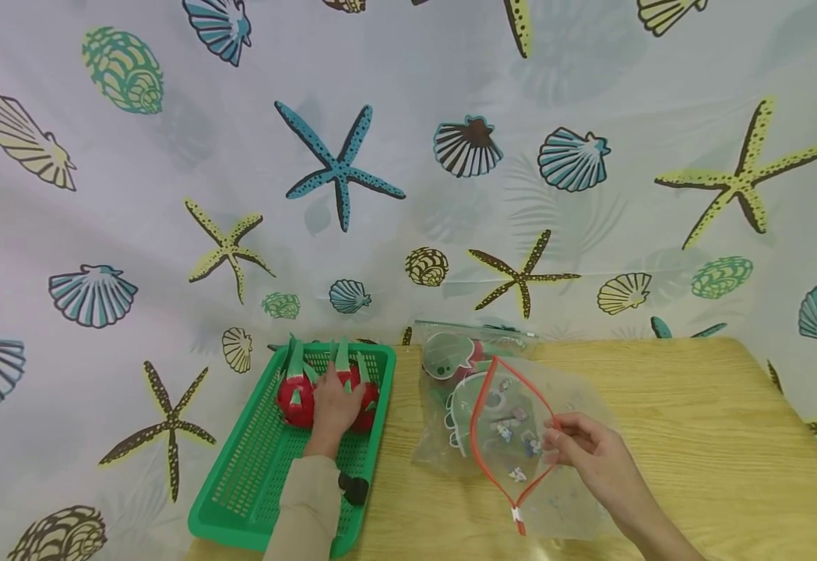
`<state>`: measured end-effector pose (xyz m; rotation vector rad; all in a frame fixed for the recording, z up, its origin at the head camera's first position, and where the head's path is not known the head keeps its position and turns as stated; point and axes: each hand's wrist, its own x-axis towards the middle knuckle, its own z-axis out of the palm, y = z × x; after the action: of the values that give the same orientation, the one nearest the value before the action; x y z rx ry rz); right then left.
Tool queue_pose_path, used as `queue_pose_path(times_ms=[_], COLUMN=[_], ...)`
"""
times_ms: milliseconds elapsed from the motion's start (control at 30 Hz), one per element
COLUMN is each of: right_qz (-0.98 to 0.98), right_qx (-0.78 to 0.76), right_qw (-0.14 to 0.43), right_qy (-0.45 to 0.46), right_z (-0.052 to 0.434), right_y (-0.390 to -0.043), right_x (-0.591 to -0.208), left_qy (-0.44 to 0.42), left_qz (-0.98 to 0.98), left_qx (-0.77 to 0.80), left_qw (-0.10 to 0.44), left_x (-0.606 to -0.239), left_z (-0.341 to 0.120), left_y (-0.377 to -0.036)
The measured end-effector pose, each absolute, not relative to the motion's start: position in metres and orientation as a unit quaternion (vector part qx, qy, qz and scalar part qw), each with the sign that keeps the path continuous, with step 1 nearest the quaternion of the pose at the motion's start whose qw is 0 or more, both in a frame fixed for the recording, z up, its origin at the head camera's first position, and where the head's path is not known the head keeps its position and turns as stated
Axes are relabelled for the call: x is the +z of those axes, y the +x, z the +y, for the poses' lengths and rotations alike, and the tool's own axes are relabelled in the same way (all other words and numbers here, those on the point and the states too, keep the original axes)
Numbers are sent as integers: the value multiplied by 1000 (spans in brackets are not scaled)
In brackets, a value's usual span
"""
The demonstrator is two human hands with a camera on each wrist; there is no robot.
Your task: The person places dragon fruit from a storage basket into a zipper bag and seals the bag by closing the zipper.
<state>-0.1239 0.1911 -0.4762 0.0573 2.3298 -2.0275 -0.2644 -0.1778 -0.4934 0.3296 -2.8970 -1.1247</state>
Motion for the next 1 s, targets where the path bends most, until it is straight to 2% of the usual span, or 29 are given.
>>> queue_pose_path(times_ms=[267, 700, 1000], right_qz=[748, 751, 753], right_qx=[-663, -659, -658], right_qw=[36, 26, 25], right_qy=[16, 15, 19], right_z=[192, 194, 194], right_y=[-124, -123, -122], right_x=[-475, -480, -480], left_qy=[123, 146, 149], left_qz=[-935, -938, -930], left_qx=[-331, -306, -336], left_qw=[-40, -65, -34], left_x=[-500, -498, -498], left_z=[-182, -190, -188], left_y=[-270, -271, -267])
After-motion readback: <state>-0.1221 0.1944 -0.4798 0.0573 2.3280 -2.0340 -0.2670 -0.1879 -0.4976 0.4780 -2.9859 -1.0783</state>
